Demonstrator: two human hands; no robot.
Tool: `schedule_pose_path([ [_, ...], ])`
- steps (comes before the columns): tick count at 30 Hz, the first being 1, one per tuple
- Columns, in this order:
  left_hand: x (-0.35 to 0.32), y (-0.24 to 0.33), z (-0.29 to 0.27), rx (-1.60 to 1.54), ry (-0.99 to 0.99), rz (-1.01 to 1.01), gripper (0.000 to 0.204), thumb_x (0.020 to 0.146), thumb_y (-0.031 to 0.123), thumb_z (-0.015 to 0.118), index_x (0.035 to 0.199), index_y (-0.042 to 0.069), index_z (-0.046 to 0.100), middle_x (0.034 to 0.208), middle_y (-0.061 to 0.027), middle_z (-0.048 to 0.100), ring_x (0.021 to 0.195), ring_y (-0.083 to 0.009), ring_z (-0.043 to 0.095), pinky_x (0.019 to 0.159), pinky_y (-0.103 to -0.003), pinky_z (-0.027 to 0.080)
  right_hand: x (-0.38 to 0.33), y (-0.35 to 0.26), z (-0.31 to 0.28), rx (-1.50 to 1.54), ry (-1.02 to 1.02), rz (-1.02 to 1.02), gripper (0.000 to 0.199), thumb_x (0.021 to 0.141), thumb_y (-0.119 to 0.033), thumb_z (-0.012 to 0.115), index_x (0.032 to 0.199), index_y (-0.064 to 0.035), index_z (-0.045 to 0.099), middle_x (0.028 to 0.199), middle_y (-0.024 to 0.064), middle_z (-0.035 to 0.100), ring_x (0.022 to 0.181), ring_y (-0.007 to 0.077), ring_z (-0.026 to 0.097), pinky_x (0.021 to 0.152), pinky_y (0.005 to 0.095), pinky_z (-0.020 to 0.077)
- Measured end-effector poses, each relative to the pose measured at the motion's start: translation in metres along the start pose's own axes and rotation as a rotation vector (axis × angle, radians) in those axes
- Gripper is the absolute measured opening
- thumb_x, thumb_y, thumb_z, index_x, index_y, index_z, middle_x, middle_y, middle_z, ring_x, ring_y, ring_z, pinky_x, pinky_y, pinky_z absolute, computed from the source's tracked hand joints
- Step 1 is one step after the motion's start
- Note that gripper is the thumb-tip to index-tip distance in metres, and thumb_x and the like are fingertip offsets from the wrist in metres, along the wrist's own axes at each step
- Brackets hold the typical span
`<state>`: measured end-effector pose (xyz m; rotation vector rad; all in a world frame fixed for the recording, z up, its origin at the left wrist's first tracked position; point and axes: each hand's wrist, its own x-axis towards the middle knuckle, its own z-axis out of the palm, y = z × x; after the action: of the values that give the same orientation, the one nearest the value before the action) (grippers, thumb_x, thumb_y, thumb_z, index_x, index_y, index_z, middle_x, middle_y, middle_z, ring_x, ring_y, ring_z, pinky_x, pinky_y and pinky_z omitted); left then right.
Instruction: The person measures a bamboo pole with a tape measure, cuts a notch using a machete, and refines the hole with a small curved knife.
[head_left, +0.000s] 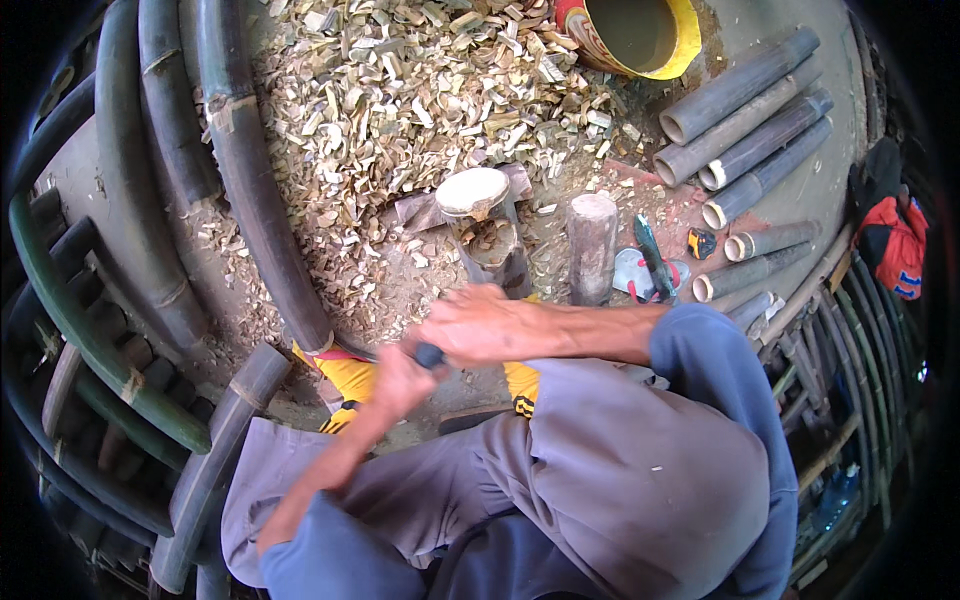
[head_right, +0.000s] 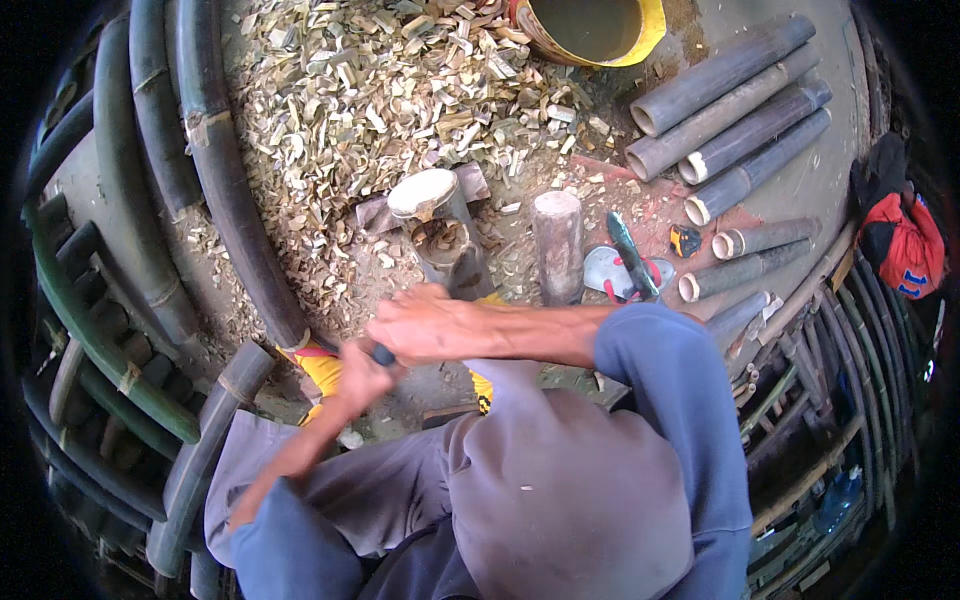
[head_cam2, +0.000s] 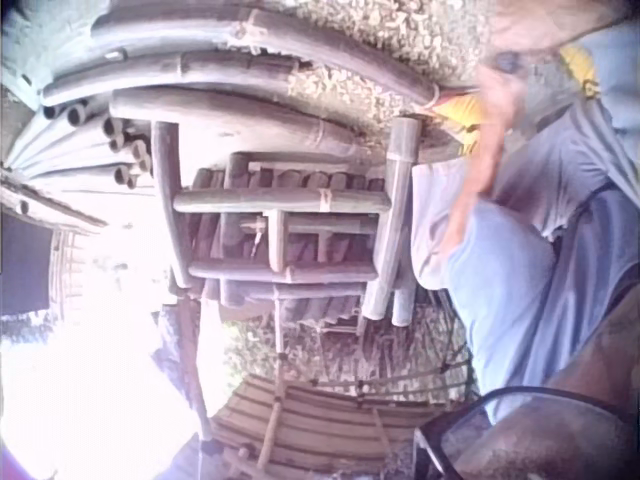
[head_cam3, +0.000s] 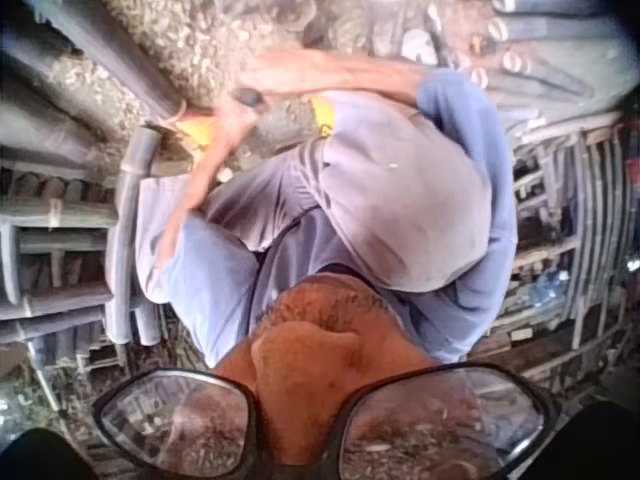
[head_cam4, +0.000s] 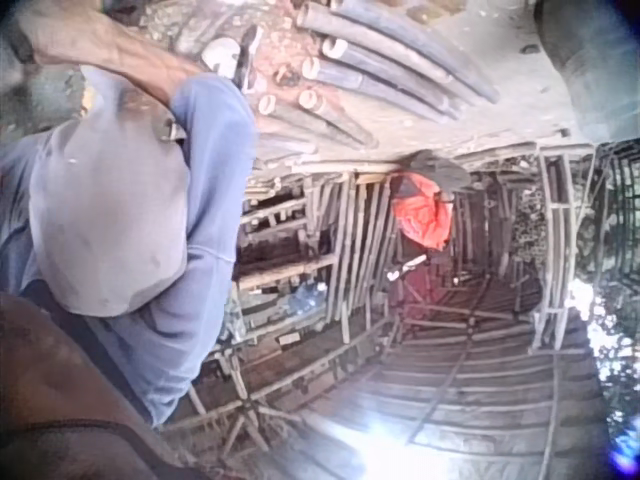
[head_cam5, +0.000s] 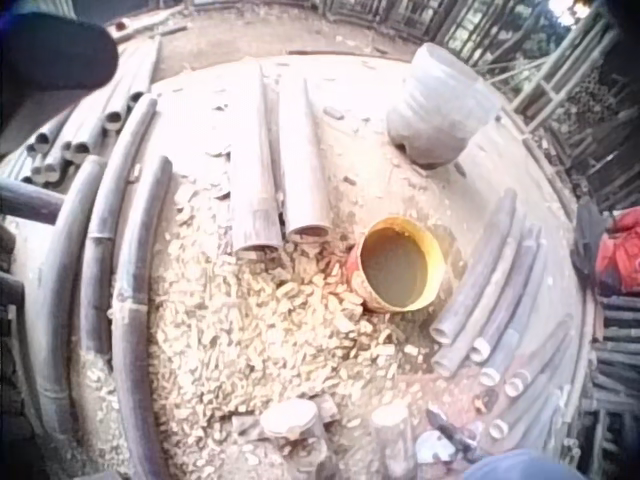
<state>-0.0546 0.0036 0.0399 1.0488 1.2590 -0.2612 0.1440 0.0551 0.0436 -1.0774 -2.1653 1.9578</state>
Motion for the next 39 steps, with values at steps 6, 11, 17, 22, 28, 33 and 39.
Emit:
schedule_pose_path([
  [6,0.054,0.123,-0.139,1.083,-0.145,0.456,0.024,0.057,0.015,0.067,0.081,0.009,0.065,0.067,-0.0147,0.065,0.063,-0.0320,0.066,0.065,-0.040,0.055,0.031,-0.016,0.009,0.166,0.739,0.044,0.048,0.076,-0.005,0.059,0.120,-0.0062,0.041,0.094,0.0229,0.054,0.083,0.0425,0.060,0.075,0.0495,0.0483],
  [11,0.044,0.098,-0.117,0.898,-0.155,0.223,0.025,0.058,0.016,0.067,0.082,0.008,0.070,0.070,-0.0150,0.068,0.064,-0.0300,0.067,0.070,-0.038,0.056,0.017,-0.004,-0.015,0.150,0.290,0.002,0.040,0.075,-0.001,0.056,0.112,-0.0095,0.044,0.075,0.0204,0.057,0.069,0.0404,0.061,0.055,0.0499,0.0481],
  [17,-0.007,-0.007,0.017,0.155,0.026,-0.072,0.031,0.062,0.017,0.074,0.091,0.009,0.069,0.077,-0.0188,0.068,0.073,-0.0317,0.067,0.074,-0.037,0.052,-0.013,0.008,-0.006,-0.158,-0.143,-0.181,0.047,0.072,-0.003,0.055,0.116,-0.0183,0.046,0.061,0.0125,0.058,0.062,0.0343,0.064,0.048,0.0466,0.0486],
  [22,0.020,0.091,-0.095,0.754,-0.164,0.157,0.032,0.063,0.022,0.071,0.087,0.001,0.066,0.073,-0.0193,0.067,0.066,-0.0301,0.068,0.068,-0.037,0.056,0.010,-0.001,-0.009,0.111,0.304,-0.001,0.047,0.074,-0.004,0.058,0.117,-0.0193,0.046,0.059,0.0128,0.056,0.063,0.0347,0.064,0.049,0.0474,0.0489],
  [28,-0.022,0.047,0.007,0.148,-0.006,-0.182,0.033,0.065,0.015,0.072,0.097,0.006,0.070,0.082,-0.0197,0.069,0.072,-0.0269,0.069,0.074,-0.036,0.055,-0.005,0.009,-0.024,-0.148,-0.258,-0.258,0.034,0.078,-0.011,0.055,0.111,-0.0181,0.050,0.060,0.0108,0.059,0.058,0.0322,0.064,0.046,0.0441,0.0489],
  [33,-0.020,0.065,0.112,-0.099,0.475,-0.119,0.026,0.064,0.007,0.072,0.088,-0.001,0.067,0.069,-0.0098,0.067,0.061,-0.0163,0.062,0.062,-0.033,0.052,-0.031,0.043,-0.019,-0.455,-0.345,-0.529,0.019,0.080,-0.017,0.053,0.098,-0.0156,0.056,0.059,0.0074,0.060,0.060,0.0268,0.065,0.044,0.0406,0.0489],
  [39,-0.033,0.032,0.079,-0.108,0.454,-0.061,0.027,0.064,0.005,0.069,0.091,0.002,0.068,0.078,-0.0141,0.069,0.069,-0.0194,0.067,0.065,-0.031,0.052,-0.017,0.008,-0.009,-0.468,-0.323,-0.333,0.020,0.082,-0.017,0.052,0.101,-0.0169,0.058,0.064,0.0067,0.060,0.058,0.0219,0.062,0.041,0.0361,0.0469],
])
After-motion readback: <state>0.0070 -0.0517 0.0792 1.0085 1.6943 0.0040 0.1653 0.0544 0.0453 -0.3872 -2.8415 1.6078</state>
